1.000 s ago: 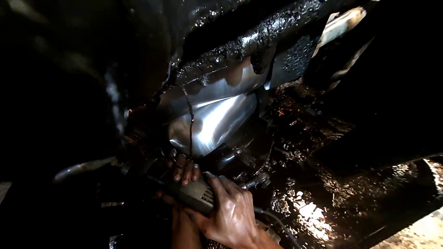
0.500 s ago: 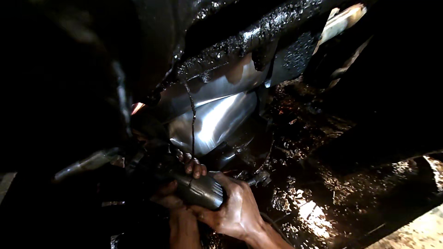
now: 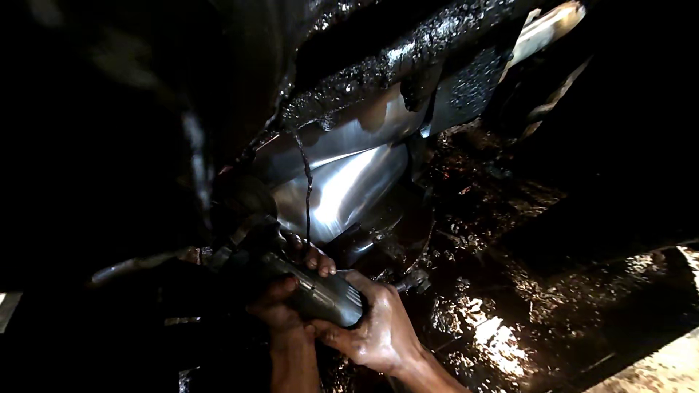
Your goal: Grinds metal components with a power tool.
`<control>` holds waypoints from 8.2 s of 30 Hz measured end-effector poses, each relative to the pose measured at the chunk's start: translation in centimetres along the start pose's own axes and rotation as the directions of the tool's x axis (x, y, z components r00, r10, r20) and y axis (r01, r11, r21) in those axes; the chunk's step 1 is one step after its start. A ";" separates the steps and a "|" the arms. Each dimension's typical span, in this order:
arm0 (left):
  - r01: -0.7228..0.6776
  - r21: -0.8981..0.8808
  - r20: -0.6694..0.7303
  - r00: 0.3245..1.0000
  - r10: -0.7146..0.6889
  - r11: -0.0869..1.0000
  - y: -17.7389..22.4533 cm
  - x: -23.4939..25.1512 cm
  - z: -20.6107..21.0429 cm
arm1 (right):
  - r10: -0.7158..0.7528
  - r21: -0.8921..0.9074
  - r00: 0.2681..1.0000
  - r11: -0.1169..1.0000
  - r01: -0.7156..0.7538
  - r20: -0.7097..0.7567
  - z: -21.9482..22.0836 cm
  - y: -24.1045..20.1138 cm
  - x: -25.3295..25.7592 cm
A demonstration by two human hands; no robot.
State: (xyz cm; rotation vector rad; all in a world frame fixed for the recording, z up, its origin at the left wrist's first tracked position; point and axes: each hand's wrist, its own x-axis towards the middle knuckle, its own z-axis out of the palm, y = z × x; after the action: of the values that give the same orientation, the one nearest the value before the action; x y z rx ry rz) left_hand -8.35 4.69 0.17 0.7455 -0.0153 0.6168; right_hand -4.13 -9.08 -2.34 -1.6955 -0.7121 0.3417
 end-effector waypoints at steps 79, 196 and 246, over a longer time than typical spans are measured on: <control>0.235 0.201 0.008 0.970 -0.242 0.951 -5.5 2.4 4.0 | 0.036 0.366 0.993 0.930 0.008 -0.113 -3.7 4.6 -0.7; 0.429 0.618 -0.274 0.903 -0.331 0.659 -10.0 3.8 11.5 | 0.143 0.819 0.983 0.573 0.011 -0.114 -6.5 7.0 -1.5; 0.301 0.917 -0.233 0.937 -0.259 0.263 -9.4 3.5 14.0 | 0.052 0.997 0.996 0.023 -0.072 0.070 -6.6 5.8 -1.4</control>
State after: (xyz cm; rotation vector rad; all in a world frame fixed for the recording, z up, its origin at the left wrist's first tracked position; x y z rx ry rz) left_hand 2.35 -7.76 5.44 1.8841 0.5814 0.2138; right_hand 0.23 -15.72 -6.40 -0.2453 -0.1833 0.7176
